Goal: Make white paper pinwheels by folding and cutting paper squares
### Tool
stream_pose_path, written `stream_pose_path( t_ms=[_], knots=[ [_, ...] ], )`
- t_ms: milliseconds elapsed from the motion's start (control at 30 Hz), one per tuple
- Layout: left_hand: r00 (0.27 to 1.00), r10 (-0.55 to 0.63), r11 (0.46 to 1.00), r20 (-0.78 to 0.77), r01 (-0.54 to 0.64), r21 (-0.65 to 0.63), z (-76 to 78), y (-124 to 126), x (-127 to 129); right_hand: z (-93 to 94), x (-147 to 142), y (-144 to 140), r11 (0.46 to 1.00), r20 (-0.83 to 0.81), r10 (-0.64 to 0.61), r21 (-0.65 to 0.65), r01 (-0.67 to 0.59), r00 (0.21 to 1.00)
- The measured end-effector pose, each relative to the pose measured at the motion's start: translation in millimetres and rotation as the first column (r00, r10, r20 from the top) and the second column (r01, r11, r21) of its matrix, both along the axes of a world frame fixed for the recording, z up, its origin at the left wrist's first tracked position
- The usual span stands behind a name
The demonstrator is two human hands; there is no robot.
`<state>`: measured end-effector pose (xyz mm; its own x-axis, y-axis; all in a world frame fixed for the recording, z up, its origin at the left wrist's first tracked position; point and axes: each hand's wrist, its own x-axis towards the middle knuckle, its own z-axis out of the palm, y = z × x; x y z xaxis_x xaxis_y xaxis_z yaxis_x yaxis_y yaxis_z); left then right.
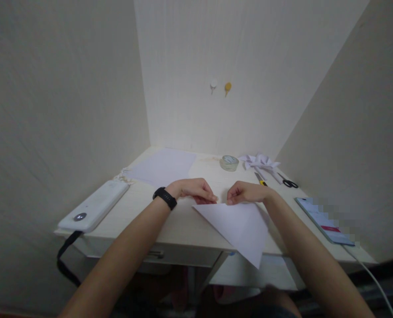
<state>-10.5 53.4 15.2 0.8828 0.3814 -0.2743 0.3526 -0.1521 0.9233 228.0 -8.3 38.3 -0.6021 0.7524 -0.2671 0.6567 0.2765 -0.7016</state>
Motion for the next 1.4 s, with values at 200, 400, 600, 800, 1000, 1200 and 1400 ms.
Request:
stream_pose_path(
  t_ms=[200, 400, 600, 800, 1000, 1200, 1400],
  knots=[
    [1.0, -0.015, 1.0, -0.005, 0.015, 0.005, -1.3, -2, 2, -1.7, -16, 7, 0.999, -0.001, 0.048, 0.007, -0.048, 0.999],
    [1.0, 0.005, 0.997, 0.024, -0.006, 0.079, -2.6, -3, 5, -3.1, -22, 9, 0.998, -0.033, 0.055, -0.023, -0.055, 0.998],
    [0.999, -0.024, 0.991, 0.028, 0.02, 0.132, -3.1, 0, 5, -7.5, -22, 9, 0.997, -0.133, -0.002, -0.083, -0.009, 0.991],
    [0.999, -0.035, 0.986, 0.026, 0.03, 0.163, -0.9, 5, -1, -13.5, 11, -1, 0.976, -0.214, -0.184, -0.155, 0.152, 0.96],
    [0.999, -0.002, 0.991, 0.04, -0.003, 0.137, 0.9, 9, -5, -17.0, 62, -14, 0.949, -0.28, -0.298, -0.189, 0.252, 0.913],
    [0.998, 0.043, 0.994, 0.045, -0.047, 0.095, -3.8, 13, -6, -22.0, 64, -10, 0.894, -0.424, -0.443, -0.147, 0.423, 0.79],
    [0.999, 0.04, 0.997, 0.033, -0.042, 0.066, -5.7, 11, -6, -14.3, 17, 9, 0.977, -0.282, -0.21, -0.041, 0.207, 0.936]
  ],
)
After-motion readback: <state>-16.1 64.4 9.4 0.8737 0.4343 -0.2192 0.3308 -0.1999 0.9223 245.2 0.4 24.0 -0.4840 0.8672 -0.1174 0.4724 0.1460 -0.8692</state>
